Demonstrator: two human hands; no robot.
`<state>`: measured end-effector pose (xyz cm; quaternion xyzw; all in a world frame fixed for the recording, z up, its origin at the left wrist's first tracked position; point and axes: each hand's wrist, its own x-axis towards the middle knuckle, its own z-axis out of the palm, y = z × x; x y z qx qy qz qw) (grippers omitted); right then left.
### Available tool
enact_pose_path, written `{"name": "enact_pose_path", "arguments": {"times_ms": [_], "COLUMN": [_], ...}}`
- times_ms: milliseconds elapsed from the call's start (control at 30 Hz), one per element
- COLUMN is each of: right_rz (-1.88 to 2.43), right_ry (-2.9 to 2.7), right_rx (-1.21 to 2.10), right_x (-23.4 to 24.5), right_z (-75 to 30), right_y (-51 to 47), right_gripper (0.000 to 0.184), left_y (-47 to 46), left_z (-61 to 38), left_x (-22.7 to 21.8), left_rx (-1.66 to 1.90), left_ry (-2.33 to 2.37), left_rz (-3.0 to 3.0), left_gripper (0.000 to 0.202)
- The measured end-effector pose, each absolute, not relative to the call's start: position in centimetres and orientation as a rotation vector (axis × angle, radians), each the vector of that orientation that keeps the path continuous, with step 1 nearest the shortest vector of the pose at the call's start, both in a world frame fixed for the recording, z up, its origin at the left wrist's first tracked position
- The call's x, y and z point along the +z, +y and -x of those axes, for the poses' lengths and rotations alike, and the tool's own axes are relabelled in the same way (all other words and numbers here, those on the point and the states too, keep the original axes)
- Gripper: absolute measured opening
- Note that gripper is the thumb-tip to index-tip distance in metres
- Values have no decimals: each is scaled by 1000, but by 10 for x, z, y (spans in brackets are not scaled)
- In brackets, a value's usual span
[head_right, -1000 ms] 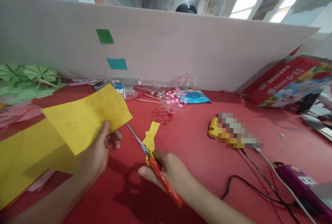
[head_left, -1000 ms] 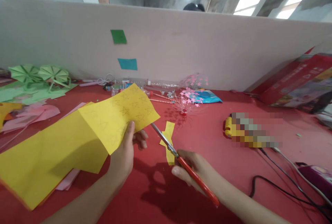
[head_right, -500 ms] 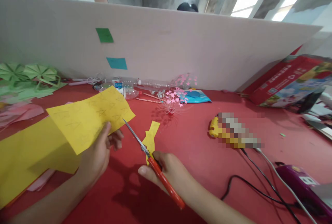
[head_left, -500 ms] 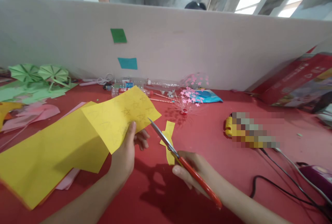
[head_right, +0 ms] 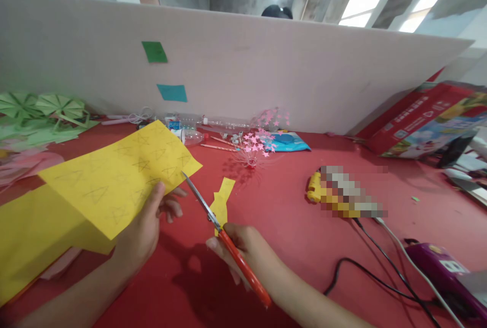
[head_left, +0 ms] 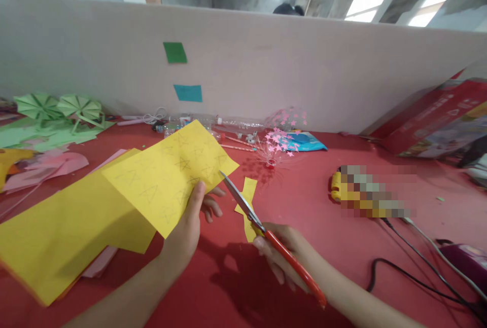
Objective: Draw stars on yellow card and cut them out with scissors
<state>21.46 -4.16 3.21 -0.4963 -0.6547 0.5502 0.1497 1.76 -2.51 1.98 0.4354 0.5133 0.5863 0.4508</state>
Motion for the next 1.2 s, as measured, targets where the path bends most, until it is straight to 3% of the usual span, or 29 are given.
{"name": "enact_pose_path", "arguments": {"times_ms": [200, 600, 1200], "right_rz": [1364, 1322, 1446], "right_ry": [-1855, -1968, -1760], "right_rx": [1627, 1494, 1670], "right_x": [30, 32, 26], "right_z": [-216, -216, -210], "right_y": [-42, -43, -44], "right_gripper": [48, 61, 52], "left_y": [-25, -28, -29], "left_z": [-17, -25, -29], "left_x": [21, 21, 23], "left_rx": [1412, 1446, 1334], "left_ry": [1265, 1214, 1223], "left_rz": [-1136, -1113, -1096], "left_gripper": [52, 54, 60]}}
